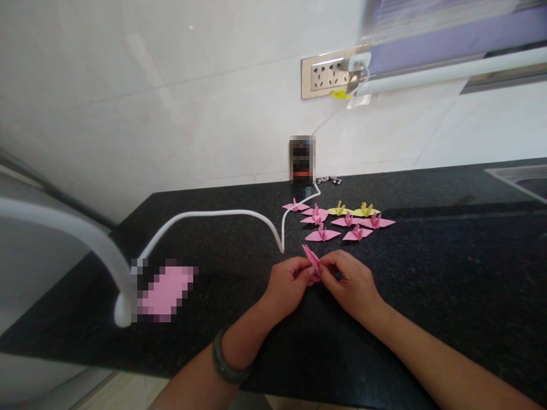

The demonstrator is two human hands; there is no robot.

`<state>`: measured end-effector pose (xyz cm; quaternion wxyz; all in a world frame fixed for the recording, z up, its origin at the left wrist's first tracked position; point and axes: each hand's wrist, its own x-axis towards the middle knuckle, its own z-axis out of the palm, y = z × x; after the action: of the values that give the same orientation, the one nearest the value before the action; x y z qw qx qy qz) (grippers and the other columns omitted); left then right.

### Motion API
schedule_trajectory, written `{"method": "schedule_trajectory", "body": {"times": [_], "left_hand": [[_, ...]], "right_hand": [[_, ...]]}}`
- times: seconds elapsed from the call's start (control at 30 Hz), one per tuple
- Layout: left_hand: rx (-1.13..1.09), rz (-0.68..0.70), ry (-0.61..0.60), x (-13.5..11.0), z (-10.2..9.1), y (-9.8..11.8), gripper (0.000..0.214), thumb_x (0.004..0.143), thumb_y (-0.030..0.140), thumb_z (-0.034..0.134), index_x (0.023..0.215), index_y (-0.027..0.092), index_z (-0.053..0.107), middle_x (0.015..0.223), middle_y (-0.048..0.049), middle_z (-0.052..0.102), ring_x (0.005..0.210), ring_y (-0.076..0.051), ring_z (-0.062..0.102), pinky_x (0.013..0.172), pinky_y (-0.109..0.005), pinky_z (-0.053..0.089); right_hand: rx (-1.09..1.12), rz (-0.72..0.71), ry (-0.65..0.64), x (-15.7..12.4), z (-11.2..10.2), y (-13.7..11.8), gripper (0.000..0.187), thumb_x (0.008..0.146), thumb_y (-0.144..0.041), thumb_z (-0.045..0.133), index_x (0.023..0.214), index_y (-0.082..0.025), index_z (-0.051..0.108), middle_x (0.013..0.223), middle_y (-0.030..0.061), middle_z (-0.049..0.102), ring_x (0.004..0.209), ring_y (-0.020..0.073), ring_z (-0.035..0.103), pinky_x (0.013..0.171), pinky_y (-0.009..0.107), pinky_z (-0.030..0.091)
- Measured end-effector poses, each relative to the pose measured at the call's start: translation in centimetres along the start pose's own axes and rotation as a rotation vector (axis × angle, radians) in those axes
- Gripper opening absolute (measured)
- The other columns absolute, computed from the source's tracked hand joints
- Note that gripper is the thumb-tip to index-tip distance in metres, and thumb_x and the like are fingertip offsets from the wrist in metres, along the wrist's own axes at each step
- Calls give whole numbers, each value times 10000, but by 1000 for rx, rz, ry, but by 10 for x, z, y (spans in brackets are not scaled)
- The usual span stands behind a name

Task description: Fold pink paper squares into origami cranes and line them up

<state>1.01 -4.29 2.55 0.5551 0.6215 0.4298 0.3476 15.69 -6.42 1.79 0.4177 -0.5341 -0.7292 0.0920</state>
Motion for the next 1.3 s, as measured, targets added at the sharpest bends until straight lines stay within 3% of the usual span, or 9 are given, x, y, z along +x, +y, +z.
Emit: {"method": "schedule_trajectory", "body": {"times": [0.47,0.67,1.07,1.3], "left_hand": [[-42,-35,80,1,1,-3,178,707,288,510,734,128,584,659,-32,620,604,-117,584,575,-232,474],[63,21,77,-1,2,-2,198,732,298,484,743,135,597,645,-22,608,585,-108,570,566,-219,473],[249,92,67,-2,-1,-3,252,778,299,408,848,166,610,750,-37,631,688,-135,578,650,-243,461],[337,152,73,-3,-3,4,214,766,267,427,785,174,619,756,-24,637,697,-131,568,671,-232,435]], "right_hand": [[20,-92,8,-2,3,-4,111,751,-158,464,750,-171,575,721,49,579,694,141,534,645,269,439],[-16,-64,21,-1,3,-5,104,733,-139,479,696,-165,573,703,53,575,663,142,535,628,276,446],[-16,-122,18,-2,4,-1,138,750,-182,477,775,-187,613,765,59,604,714,150,557,670,290,470],[-11,-100,12,-1,2,-4,133,738,-158,469,740,-173,601,726,53,600,687,143,554,644,271,458]]}}
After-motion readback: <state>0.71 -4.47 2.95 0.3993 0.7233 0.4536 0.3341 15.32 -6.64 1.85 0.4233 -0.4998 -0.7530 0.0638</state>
